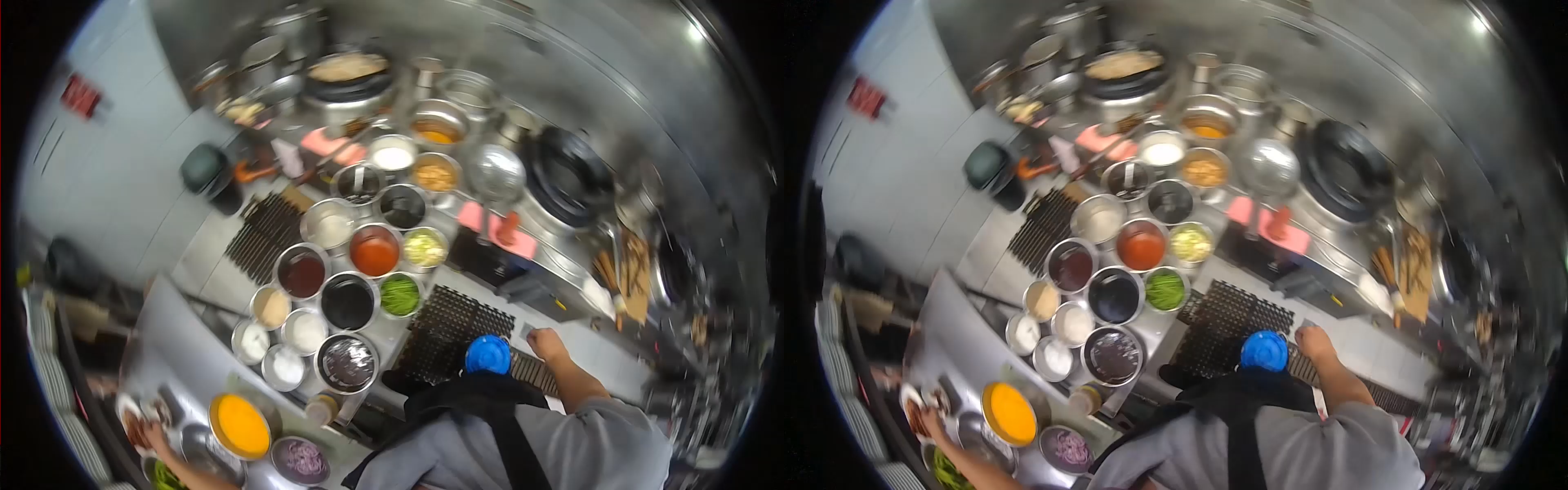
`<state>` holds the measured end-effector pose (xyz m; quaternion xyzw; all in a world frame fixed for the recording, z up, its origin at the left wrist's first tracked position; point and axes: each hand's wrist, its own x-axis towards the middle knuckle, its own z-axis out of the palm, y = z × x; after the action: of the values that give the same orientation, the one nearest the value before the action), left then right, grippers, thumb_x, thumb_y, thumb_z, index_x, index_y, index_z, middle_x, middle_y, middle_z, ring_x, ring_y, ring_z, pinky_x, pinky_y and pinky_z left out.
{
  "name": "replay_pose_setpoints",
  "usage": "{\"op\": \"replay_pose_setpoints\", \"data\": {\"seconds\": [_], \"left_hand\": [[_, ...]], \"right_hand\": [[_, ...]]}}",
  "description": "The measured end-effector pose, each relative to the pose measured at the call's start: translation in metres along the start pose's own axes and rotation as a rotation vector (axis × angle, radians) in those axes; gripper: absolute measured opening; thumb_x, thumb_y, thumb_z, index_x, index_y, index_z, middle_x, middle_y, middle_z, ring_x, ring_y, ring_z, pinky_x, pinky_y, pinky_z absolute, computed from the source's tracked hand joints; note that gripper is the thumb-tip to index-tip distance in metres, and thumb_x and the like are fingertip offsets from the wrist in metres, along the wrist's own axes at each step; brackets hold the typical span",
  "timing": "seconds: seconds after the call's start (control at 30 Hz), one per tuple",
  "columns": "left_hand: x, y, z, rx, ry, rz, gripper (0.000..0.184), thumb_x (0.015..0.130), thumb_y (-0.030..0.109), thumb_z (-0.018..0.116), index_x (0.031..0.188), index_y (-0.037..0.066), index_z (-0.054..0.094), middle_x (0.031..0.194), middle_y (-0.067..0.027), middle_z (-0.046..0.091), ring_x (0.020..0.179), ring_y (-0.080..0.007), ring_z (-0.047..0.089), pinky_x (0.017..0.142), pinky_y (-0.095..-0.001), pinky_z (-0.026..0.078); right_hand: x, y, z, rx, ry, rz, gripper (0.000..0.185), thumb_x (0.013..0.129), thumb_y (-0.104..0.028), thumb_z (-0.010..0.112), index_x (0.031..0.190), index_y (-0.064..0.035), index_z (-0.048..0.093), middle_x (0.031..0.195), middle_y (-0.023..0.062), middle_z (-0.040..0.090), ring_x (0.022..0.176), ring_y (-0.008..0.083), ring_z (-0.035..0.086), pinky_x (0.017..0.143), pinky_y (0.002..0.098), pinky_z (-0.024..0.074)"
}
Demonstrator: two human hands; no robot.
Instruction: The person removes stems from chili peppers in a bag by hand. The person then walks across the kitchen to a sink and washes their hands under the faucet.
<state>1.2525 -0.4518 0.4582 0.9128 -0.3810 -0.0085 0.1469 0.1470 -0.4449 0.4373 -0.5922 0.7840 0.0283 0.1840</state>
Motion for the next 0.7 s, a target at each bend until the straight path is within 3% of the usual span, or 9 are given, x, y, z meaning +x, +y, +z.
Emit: {"op": "replay_pose_setpoints", "data": {"seconds": [0.03,0.1,0.2,0.3,0.5,0.57,0.63,0.67,0.7], "left_hand": [[-0.017,0.037,-0.019,0.027,-0.094,-0.115,0.049,0.085,0.031,0.048,0.117,-0.004,0.056,0.106,-0.0214,0.064,0.091,-0.0356,0.061,0.083,-0.0434,0.046],[-0.041,0.075,-0.018,-0.049,0.148,0.112,0.020,0.073,0.015,0.054,0.081,-0.003,0.059,0.062,-0.0104,0.055,0.055,-0.0200,0.048,0.054,-0.0362,0.041],[-0.106,0.201,-0.062,-0.298,-0.022,-0.018,0.015,0.075,0.010,0.056,0.082,-0.002,0.058,0.065,-0.0077,0.056,0.056,-0.0168,0.049,0.052,-0.0345,0.041],[-0.133,0.246,-0.053,-0.349,0.017,0.232,0.009,0.077,0.005,0.056,0.084,-0.001,0.057,0.070,-0.0045,0.057,0.059,-0.0130,0.050,0.053,-0.0292,0.041],[-0.331,0.415,-0.010,-0.648,-0.288,0.327,0.009,0.082,0.004,0.060,0.088,-0.002,0.062,0.076,-0.0067,0.063,0.067,-0.0146,0.053,0.061,-0.0290,0.044],[-0.401,0.459,0.039,-0.358,-0.397,0.476,0.014,0.082,0.009,0.063,0.093,0.000,0.065,0.076,-0.0051,0.064,0.061,-0.0144,0.054,0.060,-0.0293,0.046],[-0.533,0.579,0.024,-0.349,-0.580,0.299,0.014,0.078,0.010,0.064,0.088,0.003,0.069,0.076,-0.0049,0.067,0.065,-0.0144,0.060,0.059,-0.0302,0.050],[-0.544,0.560,0.085,-0.394,-0.761,0.152,0.015,0.077,0.011,0.062,0.087,0.004,0.071,0.081,-0.0108,0.070,0.069,-0.0169,0.065,0.060,-0.0321,0.052],[-0.548,0.527,0.166,-0.118,-0.765,0.378,0.023,0.075,0.021,0.065,0.090,0.005,0.071,0.086,-0.0184,0.070,0.074,-0.0250,0.069,0.064,-0.0359,0.054]], "right_hand": [[-0.010,0.020,0.006,0.010,0.014,0.048,0.025,0.083,-0.023,0.050,0.081,-0.0073,0.070,0.084,0.0207,0.066,0.082,0.0390,0.064,0.079,0.0473,0.0509],[-0.036,0.057,0.020,0.032,0.005,0.167,0.024,0.082,-0.022,0.053,0.085,-0.0063,0.070,0.087,0.0199,0.066,0.084,0.0384,0.064,0.081,0.0465,0.0507],[-0.074,0.102,0.026,-0.007,-0.084,0.250,0.023,0.081,-0.021,0.053,0.085,-0.0073,0.071,0.087,0.0188,0.067,0.084,0.0377,0.065,0.081,0.0466,0.0512],[-0.081,0.174,0.060,0.070,-0.191,0.391,0.028,0.084,-0.022,0.051,0.090,-0.0024,0.070,0.101,0.0189,0.067,0.095,0.0362,0.064,0.086,0.0470,0.0504],[-0.042,0.274,0.022,0.138,0.004,0.190,0.023,0.081,-0.020,0.054,0.086,-0.0043,0.071,0.087,0.0190,0.067,0.084,0.0363,0.065,0.078,0.0460,0.0515],[-0.027,0.314,0.014,0.326,0.177,0.206,0.023,0.082,-0.023,0.056,0.083,-0.0046,0.070,0.080,0.0190,0.067,0.078,0.0366,0.065,0.074,0.0451,0.0520],[-0.024,0.358,0.027,0.499,0.299,0.287,0.024,0.081,-0.025,0.059,0.084,-0.0039,0.070,0.079,0.0209,0.066,0.078,0.0381,0.064,0.072,0.0457,0.0514],[-0.028,0.374,0.036,0.560,0.268,0.432,0.022,0.080,-0.023,0.058,0.083,-0.0039,0.070,0.079,0.0217,0.065,0.079,0.0393,0.064,0.072,0.0466,0.0510],[-0.038,0.387,0.045,0.577,0.263,0.439,0.022,0.080,-0.023,0.058,0.083,-0.0039,0.070,0.079,0.0217,0.065,0.079,0.0393,0.064,0.072,0.0466,0.0510]]}}
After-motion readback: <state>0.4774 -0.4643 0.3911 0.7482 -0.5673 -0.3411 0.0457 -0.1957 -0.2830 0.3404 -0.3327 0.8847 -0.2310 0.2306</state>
